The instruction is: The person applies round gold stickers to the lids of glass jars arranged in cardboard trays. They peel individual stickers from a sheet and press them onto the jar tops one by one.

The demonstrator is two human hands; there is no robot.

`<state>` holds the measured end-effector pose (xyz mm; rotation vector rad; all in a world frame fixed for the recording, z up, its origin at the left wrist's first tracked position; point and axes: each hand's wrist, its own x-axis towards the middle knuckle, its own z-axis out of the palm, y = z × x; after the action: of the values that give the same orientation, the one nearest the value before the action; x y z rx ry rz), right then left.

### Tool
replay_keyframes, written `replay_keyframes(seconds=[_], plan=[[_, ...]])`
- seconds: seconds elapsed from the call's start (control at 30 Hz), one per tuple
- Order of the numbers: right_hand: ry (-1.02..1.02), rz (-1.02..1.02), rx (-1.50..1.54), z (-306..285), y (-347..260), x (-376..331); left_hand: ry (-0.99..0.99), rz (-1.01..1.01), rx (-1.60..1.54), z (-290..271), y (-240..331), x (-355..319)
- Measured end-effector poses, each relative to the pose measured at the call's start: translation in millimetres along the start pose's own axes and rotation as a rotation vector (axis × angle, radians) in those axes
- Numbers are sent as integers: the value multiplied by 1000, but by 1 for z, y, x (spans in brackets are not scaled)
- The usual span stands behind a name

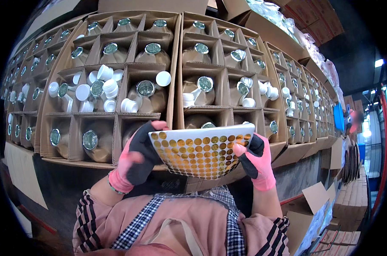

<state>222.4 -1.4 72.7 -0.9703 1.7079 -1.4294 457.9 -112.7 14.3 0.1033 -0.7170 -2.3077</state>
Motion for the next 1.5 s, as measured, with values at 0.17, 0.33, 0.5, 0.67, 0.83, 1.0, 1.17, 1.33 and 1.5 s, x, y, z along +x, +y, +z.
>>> replay_keyframes(seconds=[0.17,0.33,0.5,0.67,0.83,1.0,1.17,1.33,1.5], plan=[[-32,101,-60,15,-7,1,224,-45,319,-8,-3,5],[-186,-44,73,16,-10,23,261,-8,415,-15,-9,2],[8,-373,-460,31,-23,15,280,-87,447,-12,-8,2],[-287,-333,-1001,42,-41,6,223,-16,575,-12,-15,4],[-340,-300,-957,18,-30,6,204,-152,561,-3,-21,4],[-226,-511,-1068,13,-41,3,209,-129,683,19,-31,11],[-461,-664,-889,13,-25,5,179,-64,807,31,-60,10],[-432,-743,-760,-12,0,6,205,-146,850,47,-81,13],[-390,-805,-739,-34,21,1,287,-349,757,65,-91,23]])
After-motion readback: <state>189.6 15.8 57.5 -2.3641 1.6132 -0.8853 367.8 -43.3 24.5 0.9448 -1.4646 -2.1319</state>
